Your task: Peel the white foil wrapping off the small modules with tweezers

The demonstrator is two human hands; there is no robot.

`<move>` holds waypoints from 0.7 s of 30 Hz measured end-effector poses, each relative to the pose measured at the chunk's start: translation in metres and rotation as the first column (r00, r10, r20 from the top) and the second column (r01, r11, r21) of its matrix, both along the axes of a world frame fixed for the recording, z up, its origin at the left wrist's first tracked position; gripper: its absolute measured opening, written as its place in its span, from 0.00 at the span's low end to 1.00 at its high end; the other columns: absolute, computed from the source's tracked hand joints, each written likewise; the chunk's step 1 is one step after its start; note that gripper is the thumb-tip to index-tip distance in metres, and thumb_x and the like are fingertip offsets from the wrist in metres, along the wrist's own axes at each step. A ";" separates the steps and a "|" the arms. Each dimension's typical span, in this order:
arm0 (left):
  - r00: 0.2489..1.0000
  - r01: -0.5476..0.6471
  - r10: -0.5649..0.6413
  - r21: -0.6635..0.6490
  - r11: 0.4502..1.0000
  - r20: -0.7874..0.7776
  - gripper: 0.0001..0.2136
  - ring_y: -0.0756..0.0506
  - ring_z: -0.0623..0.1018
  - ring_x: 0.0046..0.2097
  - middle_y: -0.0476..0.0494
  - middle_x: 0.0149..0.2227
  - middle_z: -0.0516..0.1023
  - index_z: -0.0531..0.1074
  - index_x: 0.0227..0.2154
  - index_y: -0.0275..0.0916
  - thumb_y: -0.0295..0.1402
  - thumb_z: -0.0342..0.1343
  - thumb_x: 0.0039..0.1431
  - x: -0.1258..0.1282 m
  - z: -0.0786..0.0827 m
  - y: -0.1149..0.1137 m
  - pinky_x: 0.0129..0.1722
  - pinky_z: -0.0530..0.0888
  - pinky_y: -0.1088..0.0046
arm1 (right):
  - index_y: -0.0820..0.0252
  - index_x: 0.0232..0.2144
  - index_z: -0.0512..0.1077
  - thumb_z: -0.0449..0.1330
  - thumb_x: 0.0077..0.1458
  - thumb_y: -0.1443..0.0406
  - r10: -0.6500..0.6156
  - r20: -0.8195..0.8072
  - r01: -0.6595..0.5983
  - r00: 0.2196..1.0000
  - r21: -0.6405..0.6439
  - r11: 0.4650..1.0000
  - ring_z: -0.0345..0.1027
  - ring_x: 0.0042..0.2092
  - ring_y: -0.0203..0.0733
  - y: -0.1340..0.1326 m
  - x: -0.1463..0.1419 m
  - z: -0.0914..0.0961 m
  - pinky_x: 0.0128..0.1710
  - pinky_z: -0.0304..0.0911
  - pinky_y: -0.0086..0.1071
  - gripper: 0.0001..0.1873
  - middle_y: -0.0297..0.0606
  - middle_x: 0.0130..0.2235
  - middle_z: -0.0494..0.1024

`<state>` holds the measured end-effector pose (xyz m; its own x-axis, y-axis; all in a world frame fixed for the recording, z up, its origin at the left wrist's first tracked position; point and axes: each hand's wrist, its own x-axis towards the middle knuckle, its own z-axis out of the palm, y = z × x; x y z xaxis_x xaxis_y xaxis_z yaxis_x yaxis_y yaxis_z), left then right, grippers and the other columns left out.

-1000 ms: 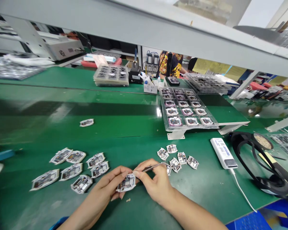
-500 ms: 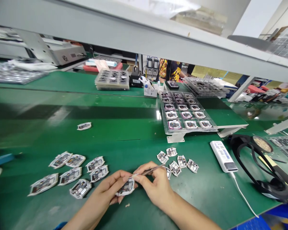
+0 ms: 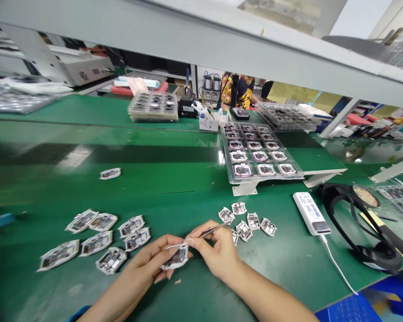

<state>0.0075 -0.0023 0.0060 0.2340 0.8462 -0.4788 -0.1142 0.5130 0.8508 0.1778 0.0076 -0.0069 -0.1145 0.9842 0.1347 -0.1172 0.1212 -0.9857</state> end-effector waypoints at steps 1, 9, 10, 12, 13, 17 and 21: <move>1.000 0.010 -0.010 0.007 1.000 -0.005 0.14 0.51 0.69 0.25 0.51 0.26 0.75 0.76 0.33 0.40 0.45 0.64 0.50 0.000 0.001 0.000 0.23 0.63 0.80 | 0.59 0.29 0.74 0.67 0.52 0.60 -0.009 -0.019 0.009 1.000 -0.020 1.000 0.78 0.33 0.41 0.000 0.000 -0.001 0.34 0.74 0.32 0.09 0.39 0.31 0.82; 0.995 0.093 -0.092 0.048 0.994 -0.024 0.17 0.51 0.68 0.26 0.53 0.24 0.71 0.75 0.30 0.39 0.47 0.67 0.44 -0.002 0.011 0.003 0.25 0.66 0.78 | 0.58 0.29 0.75 0.65 0.55 0.65 0.018 0.128 -0.037 0.992 0.150 0.988 0.78 0.35 0.41 0.000 0.003 0.008 0.37 0.74 0.34 0.04 0.38 0.32 0.82; 0.996 0.087 -0.085 0.044 0.995 -0.028 0.17 0.51 0.68 0.26 0.53 0.25 0.72 0.75 0.30 0.39 0.47 0.67 0.45 -0.002 0.010 0.003 0.25 0.66 0.78 | 0.58 0.29 0.75 0.65 0.55 0.65 0.015 0.143 -0.039 0.990 0.164 0.986 0.78 0.35 0.41 0.000 0.004 0.010 0.37 0.74 0.34 0.03 0.38 0.32 0.82; 0.997 0.073 -0.071 0.039 0.997 -0.041 0.16 0.51 0.68 0.26 0.52 0.25 0.71 0.75 0.32 0.39 0.47 0.65 0.47 -0.001 0.007 0.003 0.25 0.65 0.78 | 0.58 0.30 0.75 0.65 0.55 0.66 0.016 0.141 -0.038 0.990 0.157 0.987 0.78 0.34 0.41 0.000 0.004 0.010 0.36 0.74 0.34 0.03 0.38 0.33 0.82; 0.997 0.067 -0.065 0.042 0.997 -0.045 0.16 0.51 0.68 0.25 0.52 0.25 0.71 0.75 0.32 0.39 0.47 0.65 0.47 -0.001 0.006 0.003 0.24 0.64 0.78 | 0.58 0.31 0.75 0.65 0.55 0.65 0.020 0.123 -0.037 0.992 0.136 0.990 0.78 0.33 0.40 0.000 0.004 0.010 0.35 0.74 0.33 0.03 0.38 0.33 0.82; 0.997 0.069 -0.067 0.058 0.996 -0.028 0.17 0.51 0.69 0.25 0.52 0.26 0.71 0.75 0.33 0.39 0.47 0.64 0.48 -0.002 0.003 0.003 0.23 0.64 0.78 | 0.58 0.31 0.74 0.65 0.55 0.64 0.017 0.025 -0.019 1.000 0.064 0.998 0.77 0.31 0.39 0.000 0.002 0.007 0.33 0.73 0.33 0.04 0.37 0.33 0.81; 0.997 0.071 -0.070 0.058 0.996 -0.026 0.16 0.50 0.69 0.26 0.52 0.26 0.71 0.75 0.33 0.39 0.47 0.63 0.49 -0.003 0.003 0.002 0.24 0.64 0.78 | 0.58 0.30 0.74 0.65 0.55 0.64 0.017 0.034 -0.020 0.999 0.102 0.995 0.77 0.33 0.40 -0.001 0.001 0.006 0.34 0.73 0.33 0.04 0.37 0.33 0.82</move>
